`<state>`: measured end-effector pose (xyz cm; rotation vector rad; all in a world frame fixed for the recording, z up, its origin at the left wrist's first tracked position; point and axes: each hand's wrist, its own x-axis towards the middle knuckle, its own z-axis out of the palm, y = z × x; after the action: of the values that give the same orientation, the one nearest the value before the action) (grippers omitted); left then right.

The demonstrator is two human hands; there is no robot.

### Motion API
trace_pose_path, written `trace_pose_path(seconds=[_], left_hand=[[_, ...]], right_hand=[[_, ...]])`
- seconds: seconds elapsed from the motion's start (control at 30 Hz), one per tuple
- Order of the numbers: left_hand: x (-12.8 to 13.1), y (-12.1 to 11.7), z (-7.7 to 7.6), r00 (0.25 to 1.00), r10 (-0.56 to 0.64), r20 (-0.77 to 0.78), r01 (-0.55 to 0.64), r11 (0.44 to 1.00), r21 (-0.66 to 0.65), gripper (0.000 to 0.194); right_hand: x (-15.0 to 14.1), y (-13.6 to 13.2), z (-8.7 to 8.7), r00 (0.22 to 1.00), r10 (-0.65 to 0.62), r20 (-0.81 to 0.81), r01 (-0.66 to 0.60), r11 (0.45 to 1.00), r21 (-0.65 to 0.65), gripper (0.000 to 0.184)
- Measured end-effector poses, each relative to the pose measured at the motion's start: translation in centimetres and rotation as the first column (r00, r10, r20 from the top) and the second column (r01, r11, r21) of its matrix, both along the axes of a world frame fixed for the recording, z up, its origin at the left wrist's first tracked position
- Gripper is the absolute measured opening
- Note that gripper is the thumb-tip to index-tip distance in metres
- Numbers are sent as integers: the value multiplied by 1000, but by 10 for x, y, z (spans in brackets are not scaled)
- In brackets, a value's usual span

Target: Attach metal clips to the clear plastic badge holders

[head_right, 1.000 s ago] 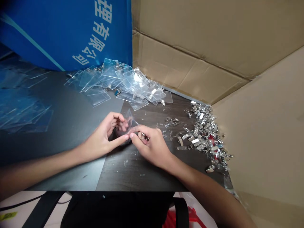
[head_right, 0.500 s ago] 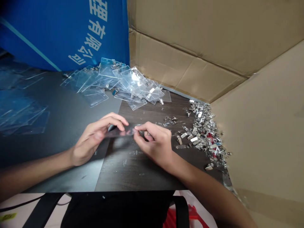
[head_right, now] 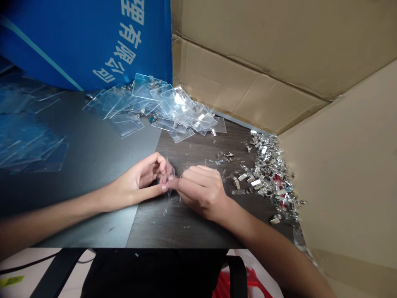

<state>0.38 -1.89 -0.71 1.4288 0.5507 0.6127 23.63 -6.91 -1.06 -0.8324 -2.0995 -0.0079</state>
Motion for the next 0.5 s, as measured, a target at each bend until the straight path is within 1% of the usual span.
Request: trace_pose_path(seconds=[0.1, 0.17, 0.2, 0.27, 0.33, 0.4, 0.5], left_hand=[[1, 1, 3, 998, 29, 55, -27, 999, -33, 41], [1, 3, 3, 995, 75, 73, -72, 996, -47, 45], [0, 4, 3, 992, 96, 80, -93, 995, -45, 45], [-2, 7, 0, 988, 111, 106, -109, 994, -22, 43], [-5, 8, -5, 986, 86, 143, -89, 996, 12, 44], [-6, 8, -10, 982, 59, 181, -63, 998, 19, 51], [-7, 5, -16, 980, 37, 198, -31, 999, -31, 60]], right_hand=[[-6, -2, 1, 998, 10, -59, -14, 998, -65, 19], [-9, -5, 5, 994, 8, -109, -28, 982, -185, 22], [-11, -6, 7, 991, 6, -134, -41, 965, -260, 29], [-12, -8, 11, 984, 9, -181, -83, 909, -407, 44], [-11, -9, 15, 977, 23, -214, -133, 846, -516, 51], [-10, -8, 17, 976, 29, -214, -153, 793, -590, 46], [-11, -6, 19, 985, -21, -168, -98, 742, -663, 24]])
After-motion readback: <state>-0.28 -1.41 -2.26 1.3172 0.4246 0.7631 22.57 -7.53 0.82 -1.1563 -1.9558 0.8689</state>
